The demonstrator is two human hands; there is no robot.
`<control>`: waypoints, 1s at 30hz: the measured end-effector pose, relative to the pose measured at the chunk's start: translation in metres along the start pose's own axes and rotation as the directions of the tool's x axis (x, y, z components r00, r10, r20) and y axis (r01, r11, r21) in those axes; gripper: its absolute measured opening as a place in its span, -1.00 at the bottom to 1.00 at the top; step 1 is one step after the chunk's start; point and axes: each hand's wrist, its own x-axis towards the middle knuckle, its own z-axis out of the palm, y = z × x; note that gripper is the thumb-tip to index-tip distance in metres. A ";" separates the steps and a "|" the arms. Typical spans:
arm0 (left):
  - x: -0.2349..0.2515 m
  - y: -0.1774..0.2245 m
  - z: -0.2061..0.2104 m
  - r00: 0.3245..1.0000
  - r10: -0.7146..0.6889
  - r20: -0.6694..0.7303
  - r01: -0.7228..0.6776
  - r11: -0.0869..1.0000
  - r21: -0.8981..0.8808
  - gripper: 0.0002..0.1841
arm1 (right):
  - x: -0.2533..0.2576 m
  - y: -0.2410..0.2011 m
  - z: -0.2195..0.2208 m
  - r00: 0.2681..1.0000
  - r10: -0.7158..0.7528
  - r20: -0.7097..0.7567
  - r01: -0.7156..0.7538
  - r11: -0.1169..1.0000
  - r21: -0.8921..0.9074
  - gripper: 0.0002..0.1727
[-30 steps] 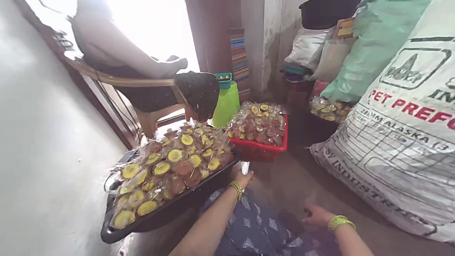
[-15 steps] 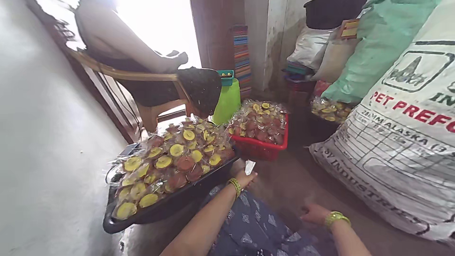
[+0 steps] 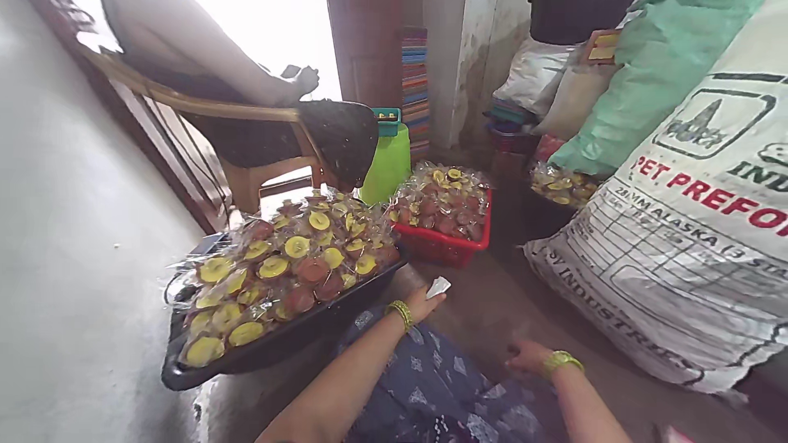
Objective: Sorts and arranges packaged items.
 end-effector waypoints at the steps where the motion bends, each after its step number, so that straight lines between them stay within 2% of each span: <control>1: 0.000 0.001 -0.001 1.000 -0.007 0.007 0.007 1.000 -0.010 -0.30 | -0.002 -0.002 -0.001 1.000 0.005 0.000 -0.005 1.000 0.000 -0.30; 8: 0.012 -0.003 -0.001 0.995 -0.084 0.050 0.086 0.996 -0.028 -0.31 | -0.008 -0.008 -0.006 1.000 -0.006 -0.001 0.006 0.999 -0.053 -0.28; 19: 0.011 -0.002 0.001 0.993 -0.106 0.053 0.107 0.994 -0.021 -0.32 | -0.010 -0.009 -0.008 1.000 -0.019 0.007 0.019 0.996 -0.086 -0.25; 30: 0.010 -0.001 0.001 0.995 -0.089 0.048 0.089 0.996 0.006 -0.37 | -0.007 -0.006 -0.007 0.999 -0.049 -0.010 0.049 0.998 -0.046 -0.26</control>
